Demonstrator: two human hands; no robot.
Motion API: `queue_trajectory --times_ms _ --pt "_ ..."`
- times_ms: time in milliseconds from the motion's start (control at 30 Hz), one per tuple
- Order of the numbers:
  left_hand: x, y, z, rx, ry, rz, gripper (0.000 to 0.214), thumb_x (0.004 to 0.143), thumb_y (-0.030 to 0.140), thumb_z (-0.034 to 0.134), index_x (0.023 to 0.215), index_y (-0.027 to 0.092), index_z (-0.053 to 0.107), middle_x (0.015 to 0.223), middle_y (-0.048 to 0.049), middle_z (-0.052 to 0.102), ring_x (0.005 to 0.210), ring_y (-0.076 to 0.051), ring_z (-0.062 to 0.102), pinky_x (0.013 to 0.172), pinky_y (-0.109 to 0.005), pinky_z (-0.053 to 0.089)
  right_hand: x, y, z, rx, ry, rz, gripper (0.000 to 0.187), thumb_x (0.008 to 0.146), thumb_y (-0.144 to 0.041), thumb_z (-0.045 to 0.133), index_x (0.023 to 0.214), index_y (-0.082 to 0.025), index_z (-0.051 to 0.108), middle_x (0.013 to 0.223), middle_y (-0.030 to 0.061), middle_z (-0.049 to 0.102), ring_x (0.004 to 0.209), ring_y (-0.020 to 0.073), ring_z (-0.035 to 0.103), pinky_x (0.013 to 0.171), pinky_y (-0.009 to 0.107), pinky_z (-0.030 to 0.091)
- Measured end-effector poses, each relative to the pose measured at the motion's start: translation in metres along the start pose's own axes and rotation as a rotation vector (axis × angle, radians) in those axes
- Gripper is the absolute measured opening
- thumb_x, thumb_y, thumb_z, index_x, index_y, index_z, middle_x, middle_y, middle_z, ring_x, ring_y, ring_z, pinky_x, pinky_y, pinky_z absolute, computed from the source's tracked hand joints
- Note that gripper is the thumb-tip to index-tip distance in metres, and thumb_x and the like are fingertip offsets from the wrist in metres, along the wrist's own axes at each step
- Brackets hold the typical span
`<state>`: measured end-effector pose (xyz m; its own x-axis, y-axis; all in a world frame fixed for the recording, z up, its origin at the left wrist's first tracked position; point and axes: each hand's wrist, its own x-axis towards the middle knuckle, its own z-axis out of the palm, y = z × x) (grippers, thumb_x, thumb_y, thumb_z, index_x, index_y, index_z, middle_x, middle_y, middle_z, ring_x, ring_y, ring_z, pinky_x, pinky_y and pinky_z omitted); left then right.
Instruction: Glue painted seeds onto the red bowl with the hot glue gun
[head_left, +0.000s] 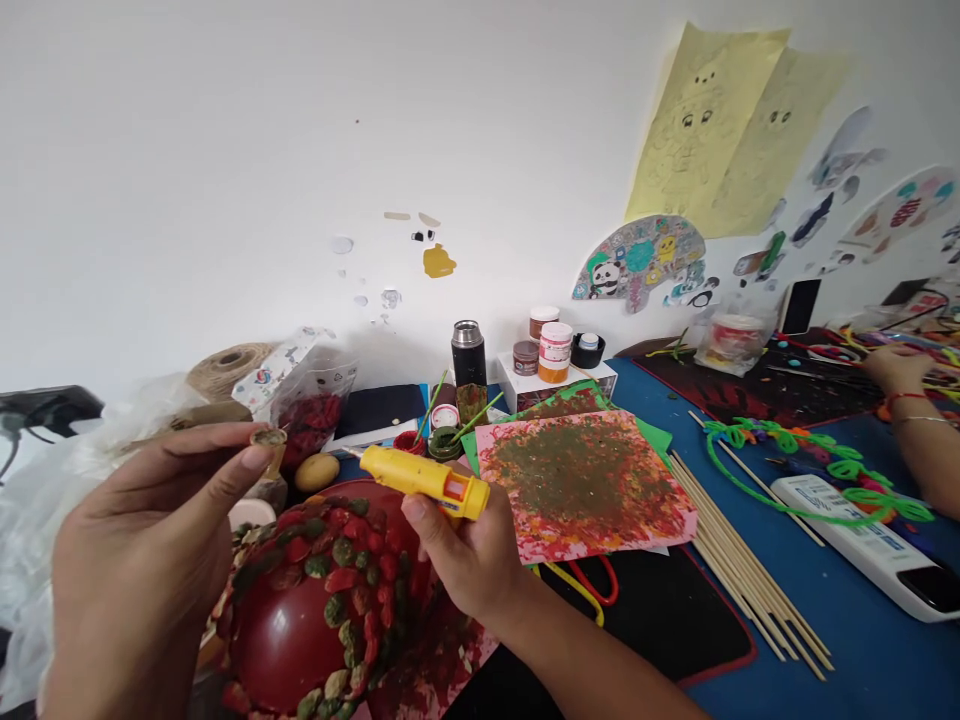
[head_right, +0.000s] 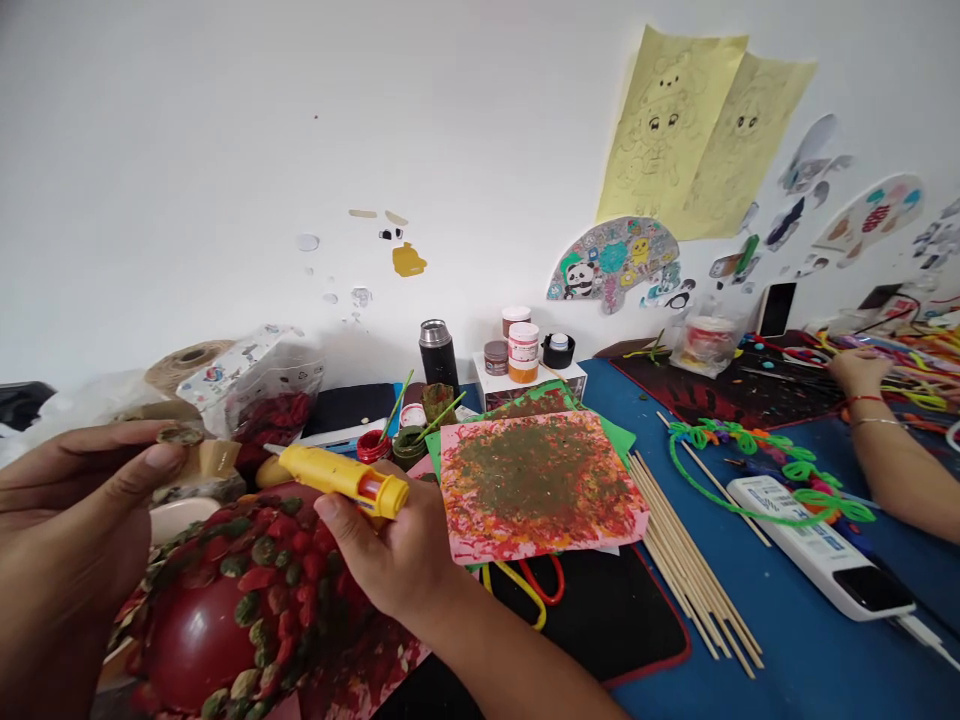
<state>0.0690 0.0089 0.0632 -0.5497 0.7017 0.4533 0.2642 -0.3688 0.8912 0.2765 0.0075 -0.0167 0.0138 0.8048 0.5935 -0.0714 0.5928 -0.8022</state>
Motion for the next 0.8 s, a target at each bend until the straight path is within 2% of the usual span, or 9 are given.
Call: queue_trajectory --times_ms 100,233,433,567,633,700,800 --pt "0.002 0.0 0.001 -0.061 0.024 -0.021 0.044 0.063 0.048 0.106 0.098 0.028 0.09 0.1 -0.0031 0.088 0.087 -0.018 0.076 0.062 -0.022 0.06 -0.001 0.0 0.0 0.062 0.012 0.013 0.045 0.11 -0.062 0.072 0.092 -0.021 0.079 0.07 0.0008 0.068 0.056 0.0162 0.066 0.055 0.028 0.055" --pt "0.008 -0.008 0.001 -0.118 -0.014 -0.027 0.044 0.063 0.047 0.107 0.098 0.026 0.089 0.095 -0.0021 0.086 0.084 -0.016 0.074 0.061 -0.021 0.057 -0.002 -0.002 -0.001 0.16 -0.006 0.006 0.048 0.11 -0.063 0.075 0.086 -0.021 0.077 0.077 0.0048 0.077 0.063 0.0181 0.076 0.059 0.028 0.062" --pt "0.016 -0.02 0.003 -0.161 -0.045 -0.011 0.044 0.061 0.048 0.109 0.093 0.025 0.089 0.094 -0.0022 0.086 0.091 -0.016 0.076 0.078 -0.025 0.063 -0.004 -0.004 -0.004 0.152 -0.011 -0.068 0.047 0.111 -0.062 0.074 0.091 -0.021 0.082 0.085 0.0079 0.082 0.064 0.0175 0.073 0.059 0.029 0.06" --pt "0.019 -0.019 0.005 -0.159 -0.049 -0.013 0.043 0.061 0.048 0.108 0.093 0.026 0.089 0.096 -0.0027 0.087 0.09 -0.018 0.076 0.083 -0.03 0.066 -0.003 -0.003 -0.005 0.093 -0.065 -0.041 0.048 0.111 -0.064 0.073 0.095 -0.021 0.085 0.085 0.0079 0.082 0.07 0.0209 0.077 0.066 0.032 0.063" --pt "0.016 -0.015 0.003 -0.152 -0.039 -0.016 0.042 0.062 0.047 0.108 0.093 0.026 0.089 0.096 -0.0026 0.087 0.091 -0.019 0.077 0.081 -0.029 0.067 -0.002 -0.003 -0.005 0.074 -0.077 -0.02 0.047 0.111 -0.064 0.073 0.097 -0.021 0.086 0.088 0.0083 0.084 0.076 0.0227 0.08 0.073 0.034 0.066" --pt "0.007 -0.01 -0.002 -0.112 -0.024 -0.032 0.041 0.064 0.048 0.106 0.096 0.028 0.09 0.097 -0.0026 0.088 0.087 -0.02 0.078 0.07 -0.027 0.066 -0.001 -0.001 -0.005 0.065 -0.081 -0.009 0.048 0.111 -0.065 0.072 0.097 -0.022 0.086 0.092 0.0091 0.086 0.081 0.0239 0.082 0.078 0.035 0.067" --pt "-0.01 -0.012 -0.022 0.033 -0.021 0.004 0.037 0.07 0.048 0.104 0.102 0.034 0.092 0.099 -0.003 0.091 0.08 -0.023 0.081 0.057 -0.03 0.065 0.0 0.0 -0.005 0.051 -0.094 0.019 0.052 0.11 -0.069 0.07 0.096 -0.022 0.087 0.091 0.0095 0.086 0.081 0.0242 0.082 0.077 0.035 0.067"
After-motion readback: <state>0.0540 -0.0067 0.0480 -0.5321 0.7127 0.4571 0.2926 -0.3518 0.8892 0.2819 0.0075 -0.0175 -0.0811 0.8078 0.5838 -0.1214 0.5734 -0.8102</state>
